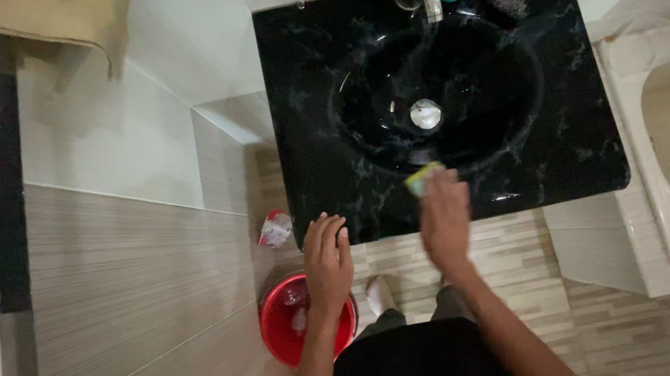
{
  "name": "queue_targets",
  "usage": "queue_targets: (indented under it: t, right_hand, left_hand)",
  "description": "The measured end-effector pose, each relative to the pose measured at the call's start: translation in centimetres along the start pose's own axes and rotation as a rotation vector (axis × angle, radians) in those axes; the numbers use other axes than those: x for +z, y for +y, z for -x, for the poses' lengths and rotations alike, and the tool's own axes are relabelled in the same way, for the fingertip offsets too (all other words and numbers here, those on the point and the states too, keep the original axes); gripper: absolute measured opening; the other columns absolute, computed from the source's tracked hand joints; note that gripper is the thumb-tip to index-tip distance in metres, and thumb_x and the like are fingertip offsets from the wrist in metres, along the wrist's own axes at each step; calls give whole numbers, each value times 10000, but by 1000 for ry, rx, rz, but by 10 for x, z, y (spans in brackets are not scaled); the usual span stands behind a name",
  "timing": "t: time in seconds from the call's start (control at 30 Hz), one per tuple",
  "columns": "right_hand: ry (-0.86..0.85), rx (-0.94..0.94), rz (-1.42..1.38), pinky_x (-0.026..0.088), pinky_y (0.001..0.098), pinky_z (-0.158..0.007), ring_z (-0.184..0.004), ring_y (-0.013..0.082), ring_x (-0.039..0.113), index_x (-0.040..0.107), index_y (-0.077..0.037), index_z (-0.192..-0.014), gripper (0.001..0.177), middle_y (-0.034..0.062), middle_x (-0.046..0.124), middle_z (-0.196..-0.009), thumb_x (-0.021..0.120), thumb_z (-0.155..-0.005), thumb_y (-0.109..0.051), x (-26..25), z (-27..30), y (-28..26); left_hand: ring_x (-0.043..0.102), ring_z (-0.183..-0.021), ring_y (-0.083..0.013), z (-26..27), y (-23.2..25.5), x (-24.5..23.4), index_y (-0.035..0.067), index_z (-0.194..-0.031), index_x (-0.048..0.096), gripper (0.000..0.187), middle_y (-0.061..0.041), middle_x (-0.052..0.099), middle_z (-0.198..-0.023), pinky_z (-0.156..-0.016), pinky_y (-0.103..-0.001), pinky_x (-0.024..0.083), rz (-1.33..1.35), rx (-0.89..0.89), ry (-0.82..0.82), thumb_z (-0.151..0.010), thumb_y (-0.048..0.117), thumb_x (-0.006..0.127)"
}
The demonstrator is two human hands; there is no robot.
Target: The person cleans a black marble bathroom sink using a yellow sponge. They wipe the faucet, the sink basin, and the surrounding countertop, repeatedly rinsing the sponge under running water.
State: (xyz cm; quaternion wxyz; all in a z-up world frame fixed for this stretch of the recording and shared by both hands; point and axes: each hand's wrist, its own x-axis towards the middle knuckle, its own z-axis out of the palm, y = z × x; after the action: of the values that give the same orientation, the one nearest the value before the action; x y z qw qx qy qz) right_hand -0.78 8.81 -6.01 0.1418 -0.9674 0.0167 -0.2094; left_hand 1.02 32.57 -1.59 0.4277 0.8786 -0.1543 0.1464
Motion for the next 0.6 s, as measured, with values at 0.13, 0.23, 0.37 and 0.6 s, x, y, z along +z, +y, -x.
queue_targets:
  t: [0.13,0.23,0.37,0.6]
  right_hand:
    - [-81,-129,-96,253,579,-1234,-1520,427,326,424,29,-1513,561,250,396,-1604,560,-974,-45,6,0,-69]
    - [-144,-204,-131,278,546,-1226,-1506,393,351,441,-10,-1512,578,223,416,-1588,579,-953,-55,-4,9,-82]
    - [-475,22,19,360,476,-1167,-1400,328,454,444,-78,-1542,500,176,469,-1567,525,-1049,-73,-15,15,-39]
    - [51,109,137,284,588,-1232,-1517,407,363,455,-21,-1528,505,220,427,-1615,517,-1027,-12,-28,6,39]
  left_hand:
    - [605,-1308,-340,1,-4,-1,11,-1211,678,224,-144,687,-1269,-1159,-508,441,8,5,-13,-1070,145,568]
    - [607,-1300,-345,3,-4,-3,14,-1201,682,219,-144,689,-1262,-1154,-509,447,15,-13,-1,-1068,150,574]
    - [613,-1297,-335,3,-8,-4,21,-1206,686,221,-138,692,-1264,-1156,-509,451,31,10,7,-1070,154,572]
    - [614,-1286,-342,1,-5,-1,16,-1196,690,214,-151,692,-1253,-1157,-525,442,27,35,1,-1058,140,584]
